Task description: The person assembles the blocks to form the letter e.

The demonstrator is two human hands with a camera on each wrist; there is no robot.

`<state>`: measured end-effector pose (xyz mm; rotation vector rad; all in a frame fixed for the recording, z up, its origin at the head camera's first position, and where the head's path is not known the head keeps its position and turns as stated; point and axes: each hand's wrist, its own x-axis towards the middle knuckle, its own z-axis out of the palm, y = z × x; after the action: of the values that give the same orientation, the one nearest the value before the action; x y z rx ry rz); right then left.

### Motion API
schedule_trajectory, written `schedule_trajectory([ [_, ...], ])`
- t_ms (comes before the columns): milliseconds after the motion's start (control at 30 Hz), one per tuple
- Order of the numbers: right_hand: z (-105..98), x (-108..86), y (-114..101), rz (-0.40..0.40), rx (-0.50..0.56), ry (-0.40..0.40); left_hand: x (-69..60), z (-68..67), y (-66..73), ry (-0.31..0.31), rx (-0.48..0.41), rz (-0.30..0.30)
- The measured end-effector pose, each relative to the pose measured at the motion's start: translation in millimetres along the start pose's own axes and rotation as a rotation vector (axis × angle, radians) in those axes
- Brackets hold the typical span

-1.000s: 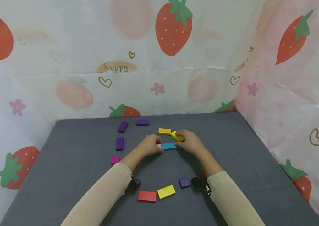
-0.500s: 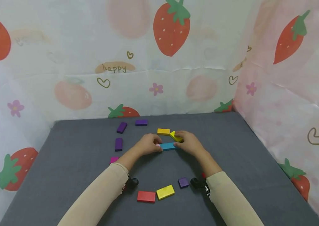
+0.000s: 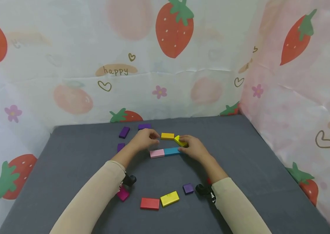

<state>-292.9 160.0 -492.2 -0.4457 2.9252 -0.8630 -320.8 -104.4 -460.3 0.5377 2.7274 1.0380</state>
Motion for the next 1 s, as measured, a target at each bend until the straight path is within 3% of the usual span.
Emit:
schedule_trajectory([
  [433,-3,0.7,1,0.004,0.027,-0.009,26.3,-31.7,-16.5,0.08,0.13,0.001],
  [733,0,1.0,2,0.022,0.044,-0.004,39.6,-33.6,-31.4,0.098,0.22,-0.018],
  [1000,3,-3.0,1,0.024,0.066,0.018,44.7,-34.9,-39.5,0.131,0.239,-0.056],
])
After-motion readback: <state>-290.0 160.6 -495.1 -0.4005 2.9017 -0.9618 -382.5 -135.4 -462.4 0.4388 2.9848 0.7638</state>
